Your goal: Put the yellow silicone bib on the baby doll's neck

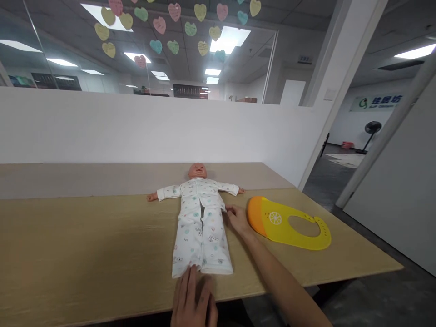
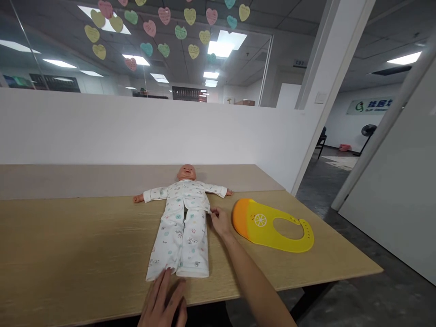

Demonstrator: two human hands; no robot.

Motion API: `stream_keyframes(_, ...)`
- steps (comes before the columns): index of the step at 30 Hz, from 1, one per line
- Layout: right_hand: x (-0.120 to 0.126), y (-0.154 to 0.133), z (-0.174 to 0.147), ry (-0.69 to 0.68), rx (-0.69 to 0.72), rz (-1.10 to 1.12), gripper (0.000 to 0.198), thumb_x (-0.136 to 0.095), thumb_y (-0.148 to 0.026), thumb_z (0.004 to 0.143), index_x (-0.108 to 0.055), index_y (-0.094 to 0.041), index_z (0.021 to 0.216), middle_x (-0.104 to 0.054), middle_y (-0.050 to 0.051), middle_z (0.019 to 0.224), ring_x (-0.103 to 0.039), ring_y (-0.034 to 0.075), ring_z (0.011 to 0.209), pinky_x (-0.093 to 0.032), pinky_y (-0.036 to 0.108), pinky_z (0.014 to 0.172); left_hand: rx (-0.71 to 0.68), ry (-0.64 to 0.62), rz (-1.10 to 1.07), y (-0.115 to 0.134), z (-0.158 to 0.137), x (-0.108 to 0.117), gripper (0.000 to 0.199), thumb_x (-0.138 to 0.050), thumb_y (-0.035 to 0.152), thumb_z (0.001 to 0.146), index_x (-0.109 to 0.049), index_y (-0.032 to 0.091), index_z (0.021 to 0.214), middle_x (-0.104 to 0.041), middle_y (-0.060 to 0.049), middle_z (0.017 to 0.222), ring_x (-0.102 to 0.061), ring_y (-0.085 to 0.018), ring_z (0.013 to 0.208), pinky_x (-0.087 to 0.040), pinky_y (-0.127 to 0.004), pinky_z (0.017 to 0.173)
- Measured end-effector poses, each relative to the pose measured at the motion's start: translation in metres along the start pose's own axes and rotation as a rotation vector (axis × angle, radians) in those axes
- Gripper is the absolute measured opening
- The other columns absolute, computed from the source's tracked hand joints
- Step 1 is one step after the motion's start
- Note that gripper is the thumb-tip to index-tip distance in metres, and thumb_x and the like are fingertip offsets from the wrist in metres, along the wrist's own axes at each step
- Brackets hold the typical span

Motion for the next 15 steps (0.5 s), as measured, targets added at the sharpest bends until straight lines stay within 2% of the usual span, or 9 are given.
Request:
stream_keyframes(3, 0.001, 0.001, 0.000, 0.000, 0.001, 0.000, 0.023, -0.048, -0.016, 0.069, -0.068, -0.019, 0.081, -0.071, 0.006, 0.091, -0.064, 0.022, 0.090, -0.048, 0.040, 0.092, -0.005, -0.019, 0.140, 0.003, 0.008, 0.003, 0.045, -0.059, 0.017, 0.078, -0.062, 0.025, 0.123, -0.057, -0.014, 0.130, -0.050, -0.037, 0.121, -0.047, -0.053, 0.092)
stream_keyframes(6, 0.000, 0.003, 0.001, -0.016, -0.003, -0.003, 0.024, -0.048, -0.016, 0.069, -0.068, -0.019, 0.081, -0.071, 0.006, 0.092, -0.064, 0.021, 0.089, -0.048, 0.040, 0.092, -0.002, -0.043, 0.212, 0.006, 0.015, 0.004, 0.046, -0.057, 0.017, 0.079, -0.061, 0.023, 0.125, -0.060, -0.015, 0.128, -0.055, -0.036, 0.114, -0.048, -0.049, 0.087)
stream_keyframes(10, 0.002, 0.001, -0.003, 0.006, -0.006, -0.020, 0.023, -0.048, -0.017, 0.070, -0.068, -0.019, 0.081, -0.071, 0.005, 0.090, -0.064, 0.021, 0.089, -0.048, 0.040, 0.091, -0.115, -0.076, 0.221, 0.011, 0.019, -0.002, 0.046, -0.056, 0.018, 0.081, -0.059, 0.020, 0.127, -0.063, -0.016, 0.122, -0.058, -0.031, 0.110, -0.050, -0.043, 0.085)
stream_keyframes(15, 0.004, -0.003, -0.011, 0.019, -0.024, -0.048, 0.022, -0.048, -0.018, 0.071, -0.067, -0.019, 0.081, -0.071, 0.006, 0.088, -0.064, 0.022, 0.088, -0.049, 0.040, 0.090, -0.100, -0.089, 0.193, 0.011, 0.021, -0.002, 0.050, -0.056, 0.018, 0.082, -0.054, 0.023, 0.132, -0.058, -0.017, 0.127, -0.055, -0.032, 0.117, -0.049, -0.044, 0.088)
Point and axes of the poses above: each hand's wrist, its own z-axis towards the middle knuckle, its own x-axis out of the back of the hand, y = z × x, the point moved 8 cm from there along z, towards the middle knuckle
